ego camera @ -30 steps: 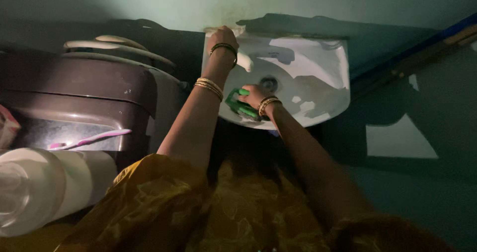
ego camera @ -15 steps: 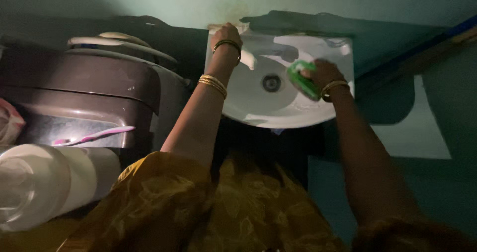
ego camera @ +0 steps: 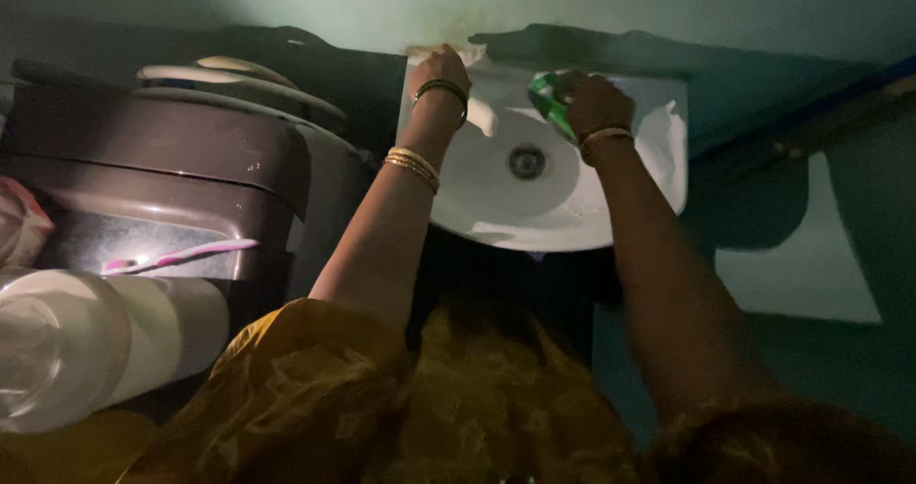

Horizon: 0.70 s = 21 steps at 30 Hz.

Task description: The person cleans the interior and the rim of a small white sink with a green sponge.

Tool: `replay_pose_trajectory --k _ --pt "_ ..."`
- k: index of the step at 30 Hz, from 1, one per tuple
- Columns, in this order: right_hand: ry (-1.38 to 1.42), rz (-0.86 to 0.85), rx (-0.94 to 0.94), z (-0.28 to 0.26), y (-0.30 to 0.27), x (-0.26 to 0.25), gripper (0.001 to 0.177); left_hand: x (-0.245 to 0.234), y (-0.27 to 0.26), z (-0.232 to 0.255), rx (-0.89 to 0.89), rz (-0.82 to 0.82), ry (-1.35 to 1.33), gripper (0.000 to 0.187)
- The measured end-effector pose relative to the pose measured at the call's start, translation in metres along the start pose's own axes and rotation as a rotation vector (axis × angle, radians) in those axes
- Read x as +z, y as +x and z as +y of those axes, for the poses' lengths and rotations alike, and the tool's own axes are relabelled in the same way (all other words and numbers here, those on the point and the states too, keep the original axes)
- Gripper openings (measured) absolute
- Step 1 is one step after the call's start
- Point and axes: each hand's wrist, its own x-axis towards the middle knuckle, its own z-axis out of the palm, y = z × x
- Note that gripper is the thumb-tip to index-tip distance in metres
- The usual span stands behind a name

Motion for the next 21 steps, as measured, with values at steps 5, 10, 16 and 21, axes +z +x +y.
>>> replay_pose_trajectory --k 5,10,16,21 --pt "0.002 0.049 0.225 0.035 -0.026 -0.015 0.029 -0.007 -0.008 0.0 0.019 0.013 -0.008 0.047" --pt "0.067 0.143 0.437 0.066 -0.028 0.008 0.028 -0.005 -0.004 0.002 0.024 0.01 -0.015 0.055" --pt "-0.096 0.339 0.041 0.056 -0.005 0.086 0.028 0.003 0.003 -0.001 0.037 0.029 -0.021 0.041" --pt "-0.063 0.089 0.16 0.051 0.001 0.06 0.032 0.006 -0.001 -0.001 0.041 0.062 0.026 0.043"
